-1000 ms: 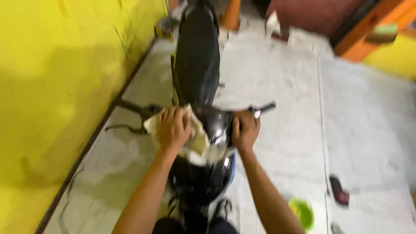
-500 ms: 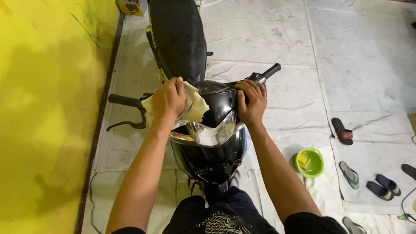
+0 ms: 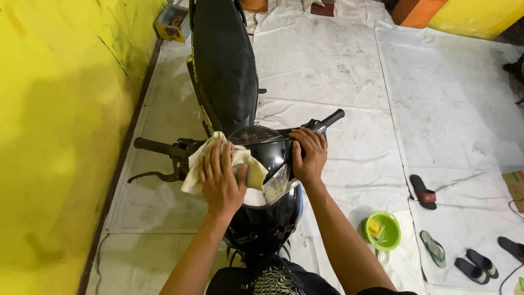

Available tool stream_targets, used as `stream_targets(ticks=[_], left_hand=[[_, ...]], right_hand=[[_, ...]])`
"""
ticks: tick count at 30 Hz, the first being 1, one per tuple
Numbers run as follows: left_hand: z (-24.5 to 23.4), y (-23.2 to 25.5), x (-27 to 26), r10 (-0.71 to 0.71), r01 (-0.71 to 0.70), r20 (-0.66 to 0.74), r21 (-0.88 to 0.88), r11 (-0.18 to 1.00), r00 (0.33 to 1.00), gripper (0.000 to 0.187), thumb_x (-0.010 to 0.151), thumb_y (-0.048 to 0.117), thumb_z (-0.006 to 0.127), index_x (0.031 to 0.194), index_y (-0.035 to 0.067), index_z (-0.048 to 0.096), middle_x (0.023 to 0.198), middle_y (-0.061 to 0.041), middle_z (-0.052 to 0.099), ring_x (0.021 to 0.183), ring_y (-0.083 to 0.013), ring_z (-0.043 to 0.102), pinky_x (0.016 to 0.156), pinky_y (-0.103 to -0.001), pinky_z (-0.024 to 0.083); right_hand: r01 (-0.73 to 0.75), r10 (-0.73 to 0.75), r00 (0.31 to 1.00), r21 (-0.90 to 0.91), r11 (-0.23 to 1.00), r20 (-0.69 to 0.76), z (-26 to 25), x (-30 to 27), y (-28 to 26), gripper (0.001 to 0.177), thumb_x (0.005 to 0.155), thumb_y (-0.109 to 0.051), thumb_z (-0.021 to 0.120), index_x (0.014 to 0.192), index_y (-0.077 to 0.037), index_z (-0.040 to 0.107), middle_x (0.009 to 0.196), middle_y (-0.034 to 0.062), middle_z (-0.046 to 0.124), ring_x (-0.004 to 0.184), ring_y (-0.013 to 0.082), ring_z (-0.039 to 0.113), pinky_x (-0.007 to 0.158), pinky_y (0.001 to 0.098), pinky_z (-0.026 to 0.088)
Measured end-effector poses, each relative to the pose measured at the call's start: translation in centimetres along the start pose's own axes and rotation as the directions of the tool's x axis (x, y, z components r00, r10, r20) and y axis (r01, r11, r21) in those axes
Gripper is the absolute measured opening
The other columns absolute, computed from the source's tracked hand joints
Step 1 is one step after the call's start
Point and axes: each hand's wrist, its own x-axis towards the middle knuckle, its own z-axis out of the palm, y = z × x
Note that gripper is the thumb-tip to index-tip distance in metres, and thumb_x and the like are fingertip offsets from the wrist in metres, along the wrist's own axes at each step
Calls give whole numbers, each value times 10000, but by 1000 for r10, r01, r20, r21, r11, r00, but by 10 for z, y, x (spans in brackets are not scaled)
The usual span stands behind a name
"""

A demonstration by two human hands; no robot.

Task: The person cleans the front headlight area of a scooter by wiping it with a cloth, alternating hands to hold the scooter steady while wiping.

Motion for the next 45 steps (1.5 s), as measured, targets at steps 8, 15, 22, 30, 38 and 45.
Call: stream_targets(ticks=[8, 15, 22, 30, 38, 45], left_hand=[[16, -39, 37, 2, 0, 117, -22, 1000, 993, 517, 1087, 519, 394, 1250, 89, 630, 1233, -142, 688, 1154, -330, 634, 1043, -513, 426], [4, -25, 78, -203, 228, 263, -68, 971, 943, 437, 1054, 459, 522, 876, 86, 665, 883, -98, 713, 865, -297, 665, 900, -498, 453], [5, -27, 77, -150, 162, 103, -118, 980, 983, 401, 1027, 412, 600, 800, 88, 666, 790, -105, 702, 820, -296, 664, 893, -528, 436], [12, -36, 86, -136, 155, 227, -70, 985, 964, 462, 1046, 418, 514, 863, 36, 698, 823, -160, 717, 776, -323, 672, 811, -488, 465], [24, -47, 110, -315, 387, 495, -46, 921, 809, 621, 1093, 504, 366, 811, 88, 731, 608, -126, 642, 492, -286, 577, 530, -474, 476], [22, -45, 92, -251, 308, 405, -79, 948, 879, 581, 1100, 501, 345, 853, 93, 676, 698, -87, 639, 581, -254, 586, 660, -493, 504]], right_hand=[[-7, 7, 1000, 11, 1000, 15, -1, 4, 1, 239, 1000, -149, 550, 1098, -82, 758, 1201, 58, 765, 1299, 264, 635, 1195, 455, 346], [-4, 3, 1000, 9, 1000, 16, 4, 3, 6, 241, 1008, -159, 548, 1102, -85, 757, 1209, 53, 760, 1308, 257, 626, 1200, 458, 343], [-17, 17, 999, -14, 1000, 43, 1, 4, 5, 246, 1005, -162, 542, 1104, -87, 754, 1209, 55, 760, 1320, 259, 616, 1201, 463, 330], [-10, 10, 999, 3, 1000, 31, 1, 2, 5, 238, 1002, -150, 550, 1107, -87, 754, 1213, 60, 758, 1314, 265, 619, 1196, 461, 329], [-4, 4, 1000, 7, 1000, 11, 3, 1, 4, 231, 1007, -154, 555, 1103, -89, 755, 1205, 54, 761, 1306, 261, 625, 1189, 454, 344], [-11, 12, 1000, -19, 1000, 16, 5, 2, 6, 245, 995, -156, 560, 1111, -92, 766, 1208, 58, 760, 1305, 263, 621, 1187, 460, 335]])
